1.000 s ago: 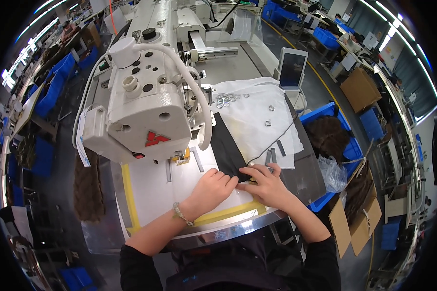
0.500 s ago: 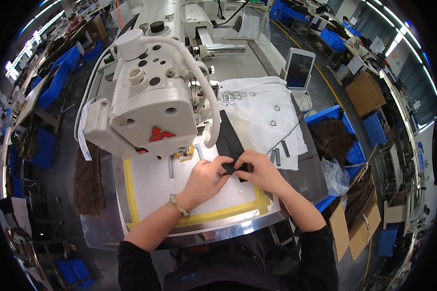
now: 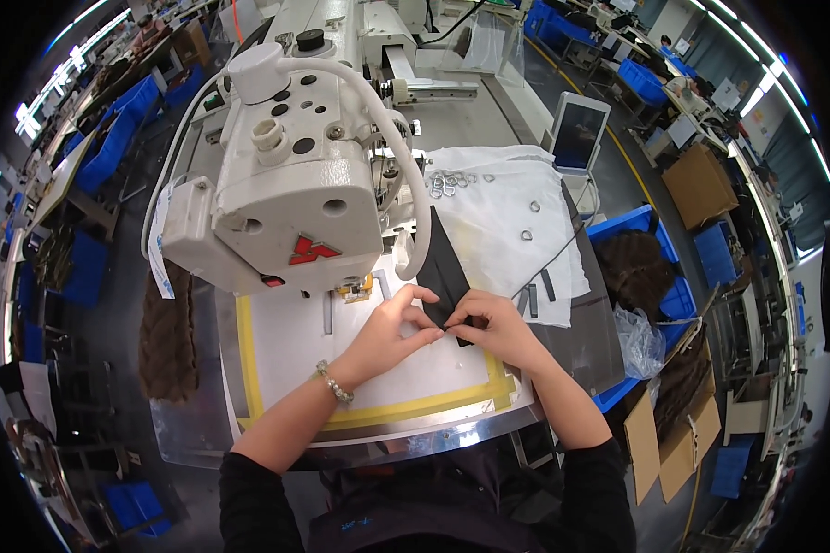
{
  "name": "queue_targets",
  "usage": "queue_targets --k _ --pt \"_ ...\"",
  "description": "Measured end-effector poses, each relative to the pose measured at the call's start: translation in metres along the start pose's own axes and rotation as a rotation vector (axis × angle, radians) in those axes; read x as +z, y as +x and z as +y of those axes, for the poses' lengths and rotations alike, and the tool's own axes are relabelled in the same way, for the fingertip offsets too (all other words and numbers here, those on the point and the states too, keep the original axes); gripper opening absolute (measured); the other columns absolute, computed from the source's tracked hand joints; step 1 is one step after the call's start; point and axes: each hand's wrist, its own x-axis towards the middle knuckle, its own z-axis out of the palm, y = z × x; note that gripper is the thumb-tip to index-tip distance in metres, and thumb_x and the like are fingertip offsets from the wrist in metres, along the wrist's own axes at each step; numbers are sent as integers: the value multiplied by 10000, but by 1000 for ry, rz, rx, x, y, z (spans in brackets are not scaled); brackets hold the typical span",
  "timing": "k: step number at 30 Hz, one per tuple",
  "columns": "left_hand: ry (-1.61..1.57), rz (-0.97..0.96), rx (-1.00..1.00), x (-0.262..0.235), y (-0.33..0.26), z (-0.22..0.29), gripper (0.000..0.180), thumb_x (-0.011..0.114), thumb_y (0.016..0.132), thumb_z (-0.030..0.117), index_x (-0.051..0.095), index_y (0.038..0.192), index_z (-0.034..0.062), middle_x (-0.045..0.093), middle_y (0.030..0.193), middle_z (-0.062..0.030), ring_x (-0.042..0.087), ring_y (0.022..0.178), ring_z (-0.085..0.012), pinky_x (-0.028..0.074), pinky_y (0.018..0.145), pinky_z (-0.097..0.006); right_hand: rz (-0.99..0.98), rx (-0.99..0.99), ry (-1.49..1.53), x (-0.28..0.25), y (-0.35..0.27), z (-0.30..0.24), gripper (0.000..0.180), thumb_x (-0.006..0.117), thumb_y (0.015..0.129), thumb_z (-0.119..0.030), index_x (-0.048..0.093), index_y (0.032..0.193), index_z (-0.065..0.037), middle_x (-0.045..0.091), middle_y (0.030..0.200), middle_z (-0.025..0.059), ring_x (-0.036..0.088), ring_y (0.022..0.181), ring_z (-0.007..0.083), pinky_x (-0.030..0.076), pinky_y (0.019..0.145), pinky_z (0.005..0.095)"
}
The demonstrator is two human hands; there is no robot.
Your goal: Attaching metal D-rings and hardware to fur-trimmed leather strips using an industrial sewing machine.
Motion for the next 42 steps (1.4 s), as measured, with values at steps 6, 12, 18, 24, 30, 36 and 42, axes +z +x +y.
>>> queue_targets --k 6,12,18,24,30,36,42 --pt "-129 -46 -75 -3 0 -2 396 724 840 78 491 1156 25 719 826 -79 667 809 -137 493 812 -284 -24 2 18 0 -1 0 108 724 782 -19 710 889 -27 583 819 36 536 634 118 433 578 257" --pt "-106 -42 -37 -2 1 0 384 699 827 21 483 1145 20 710 811 -78 669 801 -156 495 825 -300 -1 -10 -12 1 -3 1 103 724 783 -17 707 884 -28 578 817 34 525 627 123 430 576 258" --pt "-33 -4 45 1 0 -4 420 695 788 -25 486 1149 26 692 781 -84 673 772 -198 496 797 -312 -43 -16 19 -6 -3 -7 163 755 753 -14 700 903 -42 580 879 12 507 628 79 406 562 225" --pt "106 126 135 7 -1 -6 388 735 777 -22 563 1121 35 690 805 -52 676 802 -164 510 760 -315 123 -105 113 -13 -7 0 301 746 748 31 649 1025 -36 583 1055 41 526 627 33 410 549 192" --pt "459 349 538 7 2 6 204 742 735 15 686 922 74 670 796 -27 637 703 -213 465 662 -329 -30 -49 446 -1 -1 -12 457 699 782 67 592 1208 -59 559 1256 100 655 899 130 537 755 238" --pt "542 380 644 8 2 2 198 698 736 28 698 916 109 664 800 -2 610 672 -184 447 600 -321 -109 -150 57 0 20 -20 423 668 778 91 634 1180 -36 593 1261 116 611 1093 215 518 867 307" --pt "519 374 707 12 0 2 173 708 722 38 707 877 115 685 813 8 625 673 -154 442 548 -295 -66 -285 -126 5 32 -2 447 640 698 109 659 1105 -76 622 1211 116 625 1036 306 517 800 334"
